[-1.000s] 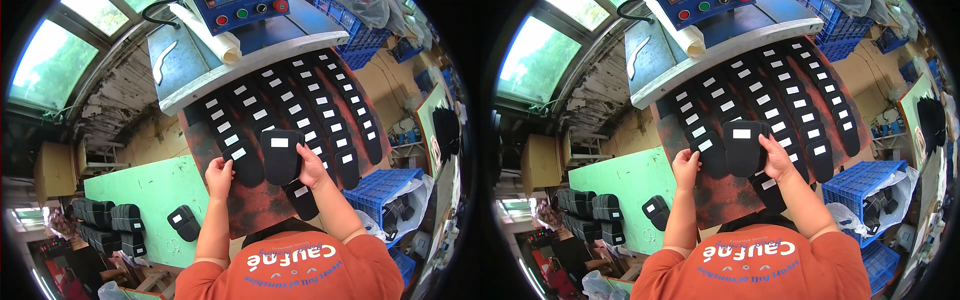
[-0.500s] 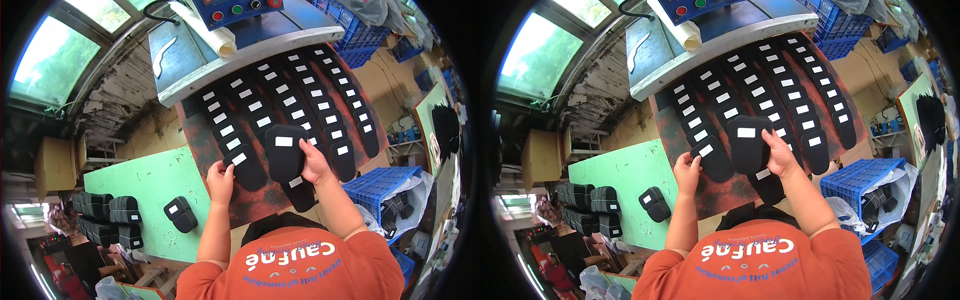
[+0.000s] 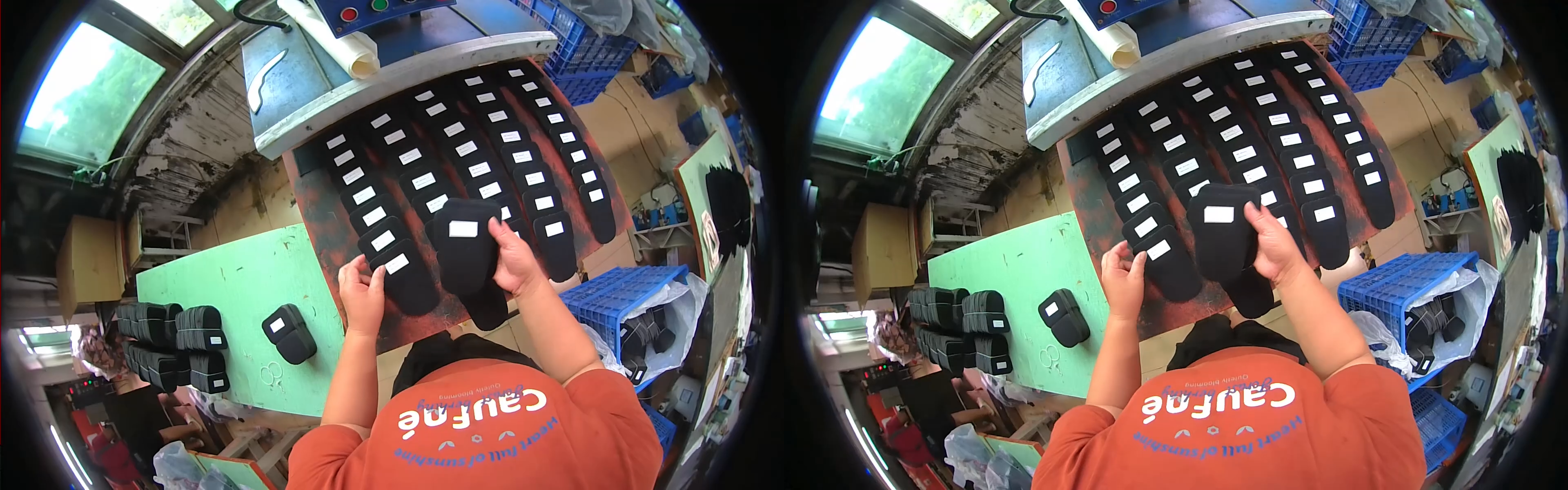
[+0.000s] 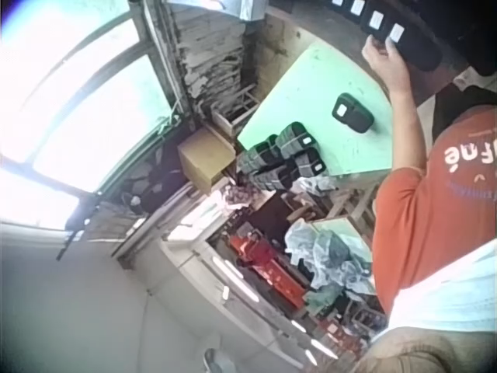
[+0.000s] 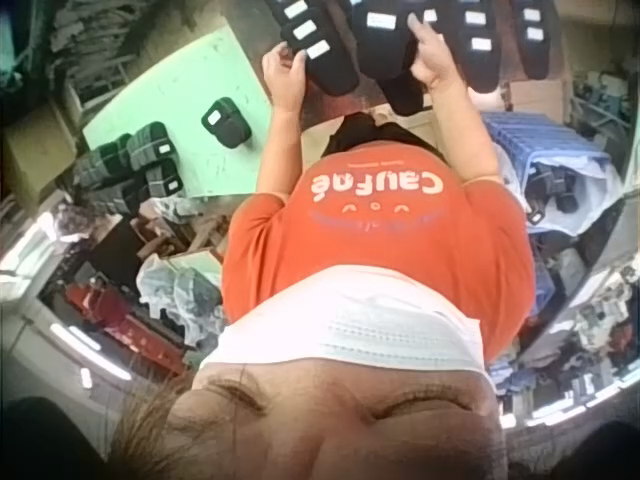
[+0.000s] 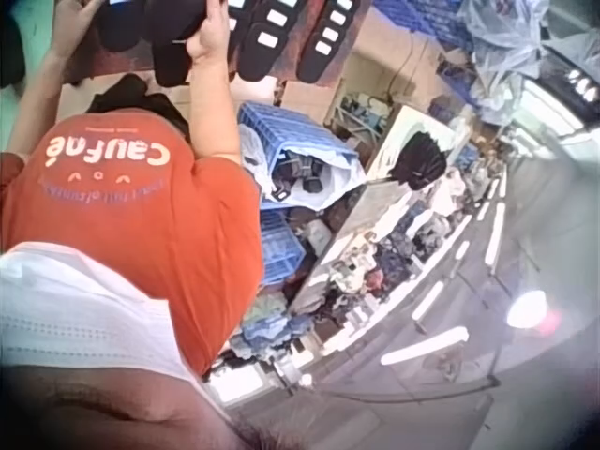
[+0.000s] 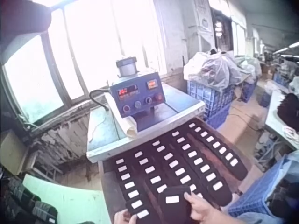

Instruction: Heat-pressing labels onto shoe components.

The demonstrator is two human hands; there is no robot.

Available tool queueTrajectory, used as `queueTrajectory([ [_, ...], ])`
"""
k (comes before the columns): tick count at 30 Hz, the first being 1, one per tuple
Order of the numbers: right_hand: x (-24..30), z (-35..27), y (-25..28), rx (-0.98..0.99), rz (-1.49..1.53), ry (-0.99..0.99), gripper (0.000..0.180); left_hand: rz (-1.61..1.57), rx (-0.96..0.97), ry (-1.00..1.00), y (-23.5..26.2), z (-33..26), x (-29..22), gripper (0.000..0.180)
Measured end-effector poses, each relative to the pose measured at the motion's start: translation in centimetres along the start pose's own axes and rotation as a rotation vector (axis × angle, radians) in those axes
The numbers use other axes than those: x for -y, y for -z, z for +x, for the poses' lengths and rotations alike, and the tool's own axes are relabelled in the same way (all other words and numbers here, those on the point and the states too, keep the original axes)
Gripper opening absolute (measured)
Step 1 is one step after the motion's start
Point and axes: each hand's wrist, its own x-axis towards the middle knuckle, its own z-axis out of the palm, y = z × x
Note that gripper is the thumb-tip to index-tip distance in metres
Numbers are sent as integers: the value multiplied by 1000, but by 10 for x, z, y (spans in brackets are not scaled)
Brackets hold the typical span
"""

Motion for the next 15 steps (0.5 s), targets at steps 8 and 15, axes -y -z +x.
queueTrajectory([
  [8, -28, -12, -1, -94, -109, 35, 35, -450, 127, 155, -6, -38, -45, 15],
  [15, -7, -32, 3, -77, -139, 89, 32, 146, -45, -86, -3, -42, 10, 22],
])
